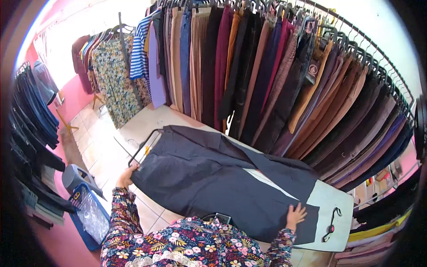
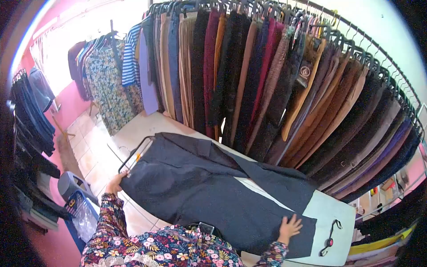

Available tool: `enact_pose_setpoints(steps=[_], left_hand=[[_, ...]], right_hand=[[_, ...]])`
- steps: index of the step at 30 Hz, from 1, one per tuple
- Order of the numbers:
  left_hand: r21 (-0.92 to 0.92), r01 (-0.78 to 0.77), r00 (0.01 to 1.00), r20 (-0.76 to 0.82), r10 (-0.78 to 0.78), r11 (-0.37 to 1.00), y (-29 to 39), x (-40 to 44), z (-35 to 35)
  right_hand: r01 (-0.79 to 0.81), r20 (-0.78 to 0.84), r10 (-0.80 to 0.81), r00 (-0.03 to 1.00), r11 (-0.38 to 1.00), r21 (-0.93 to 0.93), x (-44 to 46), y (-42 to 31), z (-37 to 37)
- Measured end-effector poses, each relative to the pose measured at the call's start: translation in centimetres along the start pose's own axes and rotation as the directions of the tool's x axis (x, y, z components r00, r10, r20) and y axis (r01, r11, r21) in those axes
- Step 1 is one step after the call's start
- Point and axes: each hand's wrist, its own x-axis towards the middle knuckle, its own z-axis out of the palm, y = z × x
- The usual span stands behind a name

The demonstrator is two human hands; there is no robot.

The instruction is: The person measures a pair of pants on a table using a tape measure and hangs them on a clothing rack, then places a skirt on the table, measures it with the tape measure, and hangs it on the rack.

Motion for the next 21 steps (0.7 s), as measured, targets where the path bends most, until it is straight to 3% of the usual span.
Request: enact_pose_setpoints(steps=[2, 4, 6, 8, 10, 14, 15, 16, 21], left_hand=[[-0.095, -0.029, 0.996, 0.082, 0.037, 0.995, -0.3, 4.3, -2.0], [-0.091, -0.046, 0.997, 0.062, 0.052, 0.995, 0.7, 3.7, -1.4], [-0.319, -0.183, 0.980, 0.019, 0.199, 0.930, 1.8, 2.9, -1.1], [-0.282, -0.232, 0.962, 0.072, 0.262, 0.931, 1.5, 3.1, -1.0], [-0.234, -0.404, 0.887, 0.134, 0.441, 0.884, 2.6, 2.5, -1.6], [-0.180, -0.542, 0.797, 0.200, 0.570, 0.821, 5.3, 0.7, -2.6], [-0.178, -0.545, 0.798, 0.190, 0.572, 0.819, 6.1, 0.0, -2.6], [-0.157, -0.577, 0.768, 0.230, 0.598, 0.801, 7.2, -0.9, -2.7], [-0.076, -0.652, 0.667, 0.416, 0.618, 0.754, 10.3, -2.6, -2.2]], right_hand=[[0.111, -0.029, -0.113, 0.993, 0.992, -0.054, -3.9, -6.0, 1.7], [0.265, -0.015, -0.266, 0.964, 0.963, -0.057, -6.7, -10.3, 3.0], [0.427, -0.010, -0.427, 0.904, 0.904, -0.012, -9.4, -14.0, 5.8], [0.549, 0.052, -0.556, 0.829, 0.829, 0.110, -12.9, -18.1, 3.6], [0.660, 0.082, -0.680, 0.728, 0.729, 0.182, -15.4, -21.3, 4.8], [0.723, 0.302, -0.779, 0.549, 0.624, 0.297, -16.0, -25.6, 2.9], [0.733, 0.179, -0.853, 0.490, 0.515, 0.444, -15.1, -26.6, 3.4], [0.659, 0.076, -0.848, 0.524, 0.461, 0.595, -14.8, -27.3, 3.7], [0.721, -0.255, -0.754, 0.605, 0.383, 0.578, -12.8, -33.1, -4.3]])
